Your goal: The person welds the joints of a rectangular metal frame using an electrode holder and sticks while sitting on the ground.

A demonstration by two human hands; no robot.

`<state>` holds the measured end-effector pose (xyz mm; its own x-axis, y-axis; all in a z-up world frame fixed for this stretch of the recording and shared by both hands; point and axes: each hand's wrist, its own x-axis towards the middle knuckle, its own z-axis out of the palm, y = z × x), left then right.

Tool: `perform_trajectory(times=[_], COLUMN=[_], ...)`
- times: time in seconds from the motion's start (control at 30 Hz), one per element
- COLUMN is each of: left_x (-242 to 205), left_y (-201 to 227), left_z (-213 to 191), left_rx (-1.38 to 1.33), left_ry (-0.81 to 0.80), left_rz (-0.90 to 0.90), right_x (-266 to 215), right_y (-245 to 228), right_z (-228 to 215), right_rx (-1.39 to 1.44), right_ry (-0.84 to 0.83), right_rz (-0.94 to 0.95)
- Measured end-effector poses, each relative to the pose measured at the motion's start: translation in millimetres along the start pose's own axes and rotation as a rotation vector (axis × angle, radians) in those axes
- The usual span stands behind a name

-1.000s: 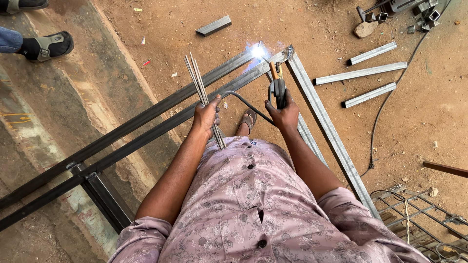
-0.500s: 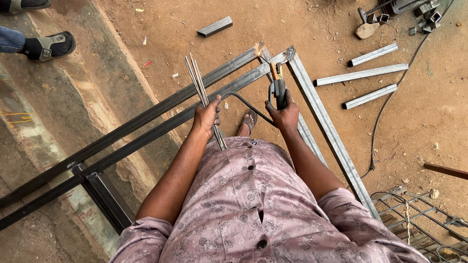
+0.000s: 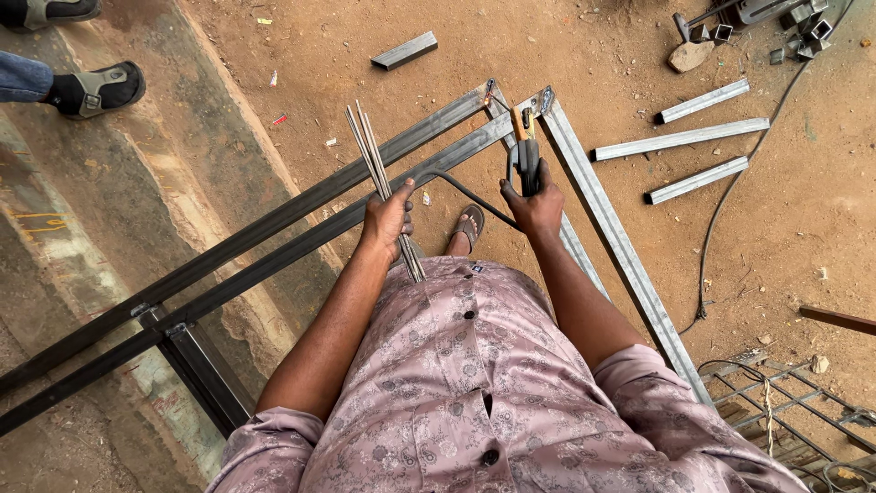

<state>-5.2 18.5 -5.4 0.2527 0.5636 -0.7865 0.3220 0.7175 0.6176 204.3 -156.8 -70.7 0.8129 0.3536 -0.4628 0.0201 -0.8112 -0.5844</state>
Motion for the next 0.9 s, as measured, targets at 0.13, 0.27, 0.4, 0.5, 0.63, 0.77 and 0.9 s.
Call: perform_trajectory(times=[0.13, 0.27, 0.4, 0.5, 0.63, 0.77, 0.9], left_x=[1.5, 1.8, 0.7, 1.1, -0.3, -0.6, -0.7], left_y=[-0.5, 0.3, 1.6, 2.6, 4.3, 6.4, 6.9], left_z=[-0.7, -0.4, -0.5, -1.5, 0.7, 0.4, 1.0], left_rx=[-0.016, -0.008, 0.021, 0.042, -0.016, 0.024, 0.039], left_ry=[-0.001, 0.005, 0.009, 0.009, -0.018, 0.003, -0.001], left_rz=[-0.004, -0.002, -0.001, 0.001, 0.006, -0.005, -0.004], right_x=[1.3, 3.1, 2.9, 0.2, -2.1, -4.9, -5.2], right_y=[3.2, 5.5, 3.9, 1.8, -0.1, -2.6, -3.5], right_z=[2.3, 4.0, 3.8, 2.9, 2.1, 0.3, -0.6], right_rx=[0.006, 0.005, -0.004, 0.018, 0.026, 0.029, 0.024], right_ry=[-0.007, -0.012, 0.025, 0.029, 0.016, -0.018, -0.021], right_rz=[-0.008, -0.017, -0.046, -0.028, -0.029, 0.010, -0.001])
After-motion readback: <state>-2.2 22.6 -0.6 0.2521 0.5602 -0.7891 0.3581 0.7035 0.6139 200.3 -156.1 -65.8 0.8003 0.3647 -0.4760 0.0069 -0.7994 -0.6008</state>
